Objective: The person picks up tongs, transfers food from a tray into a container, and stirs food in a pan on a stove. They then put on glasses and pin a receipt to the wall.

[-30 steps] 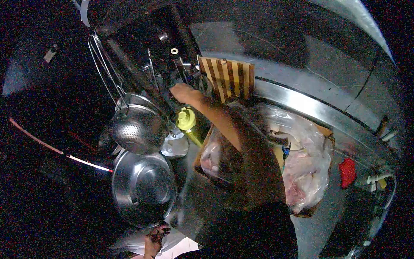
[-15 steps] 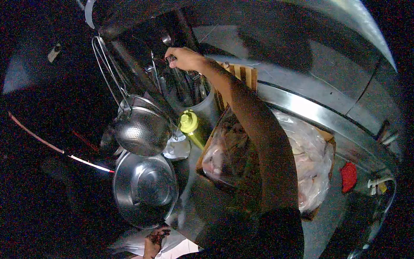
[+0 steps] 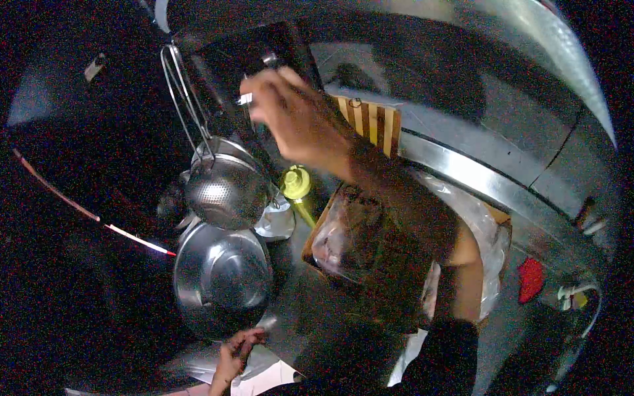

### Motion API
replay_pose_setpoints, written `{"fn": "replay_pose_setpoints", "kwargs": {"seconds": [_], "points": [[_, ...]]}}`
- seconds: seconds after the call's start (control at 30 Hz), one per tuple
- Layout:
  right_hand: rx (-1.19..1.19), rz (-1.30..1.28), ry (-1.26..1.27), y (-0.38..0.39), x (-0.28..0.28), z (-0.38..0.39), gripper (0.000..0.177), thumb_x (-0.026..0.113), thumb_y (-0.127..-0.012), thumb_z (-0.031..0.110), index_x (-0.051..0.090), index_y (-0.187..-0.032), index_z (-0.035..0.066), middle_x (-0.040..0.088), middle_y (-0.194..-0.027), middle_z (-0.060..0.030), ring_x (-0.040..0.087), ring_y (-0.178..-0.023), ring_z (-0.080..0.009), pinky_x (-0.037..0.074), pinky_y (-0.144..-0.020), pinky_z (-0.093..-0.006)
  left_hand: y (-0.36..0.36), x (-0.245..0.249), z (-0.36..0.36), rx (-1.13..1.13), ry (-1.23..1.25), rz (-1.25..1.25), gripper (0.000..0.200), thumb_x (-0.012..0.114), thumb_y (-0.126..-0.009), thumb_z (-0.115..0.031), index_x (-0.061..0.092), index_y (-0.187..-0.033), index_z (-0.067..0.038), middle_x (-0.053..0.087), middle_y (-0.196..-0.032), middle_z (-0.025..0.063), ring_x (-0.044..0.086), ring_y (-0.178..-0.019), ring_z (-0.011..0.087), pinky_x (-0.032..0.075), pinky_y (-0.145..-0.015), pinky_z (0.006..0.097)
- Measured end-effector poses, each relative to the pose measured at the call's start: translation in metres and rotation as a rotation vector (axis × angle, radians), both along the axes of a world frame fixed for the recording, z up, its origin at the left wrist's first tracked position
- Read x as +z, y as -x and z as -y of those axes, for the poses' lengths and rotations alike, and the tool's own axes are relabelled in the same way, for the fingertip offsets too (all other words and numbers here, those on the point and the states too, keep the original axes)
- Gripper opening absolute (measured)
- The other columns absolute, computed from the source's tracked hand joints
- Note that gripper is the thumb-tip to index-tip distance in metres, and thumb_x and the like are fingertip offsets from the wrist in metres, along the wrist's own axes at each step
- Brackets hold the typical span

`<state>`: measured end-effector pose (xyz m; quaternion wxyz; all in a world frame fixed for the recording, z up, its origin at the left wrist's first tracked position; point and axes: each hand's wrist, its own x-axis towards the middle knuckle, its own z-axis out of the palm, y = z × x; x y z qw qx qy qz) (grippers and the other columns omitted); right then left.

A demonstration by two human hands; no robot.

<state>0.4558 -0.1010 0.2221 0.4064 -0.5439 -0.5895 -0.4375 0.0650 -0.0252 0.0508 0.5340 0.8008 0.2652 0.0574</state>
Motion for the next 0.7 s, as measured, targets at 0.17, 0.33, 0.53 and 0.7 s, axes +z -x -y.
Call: {"fn": "replay_pose_setpoints", "kwargs": {"seconds": [0.17,0.33,0.53,0.7], "points": [[0.029,0.287,0.588,0.111,-0.012,0.079,0.028,0.057,-0.077,0.006,0.054,-0.104,0.002,0.054,-0.102,-0.0130,0.054,-0.091,-0.0250,0.046,-0.075,-0.0349,-0.086,0.074,0.015,-0.116,0.848,0.167,0.055,0.041,-0.094,-0.040,0.038,-0.131,0.000,0.055,-0.119,0.0142,0.058,-0.101,0.0211,0.046,-0.089,0.0325],[0.606,-0.082,0.509,0.187,-0.048,0.098,0.024,0.057,-0.077,0.008,0.056,-0.101,0.003,0.055,-0.100,-0.0119,0.055,-0.089,-0.0260,0.047,-0.073,-0.0350,-0.125,0.099,0.064,0.083,1.319,0.296,0.036,0.049,-0.092,-0.033,0.050,-0.116,-0.006,0.057,-0.111,0.0120,0.061,-0.079,0.0172,0.051,-0.070,0.0311],[0.718,-0.328,0.419,0.139,-0.069,0.061,0.020,0.057,-0.078,0.010,0.059,-0.097,0.004,0.056,-0.098,-0.0108,0.056,-0.087,-0.0270,0.048,-0.071,-0.0350,-0.097,-0.010,0.004,-0.403,0.544,0.140,0.039,0.040,-0.096,-0.032,0.042,-0.121,-0.003,0.054,-0.114,0.0179,0.062,-0.091,0.0262,0.052,-0.077,0.0388],[-0.095,-0.637,0.314,-0.060,-0.108,-0.018,0.026,0.062,-0.083,0.018,0.057,-0.106,0.007,0.062,-0.096,-0.0127,0.062,-0.085,-0.0244,0.048,-0.073,-0.0327,-0.060,0.019,0.013,0.126,0.873,0.049,0.028,0.043,-0.096,-0.024,0.047,-0.112,-0.002,0.054,-0.076,0.0078,0.055,-0.059,0.0161,0.044,-0.051,0.0275]]}}
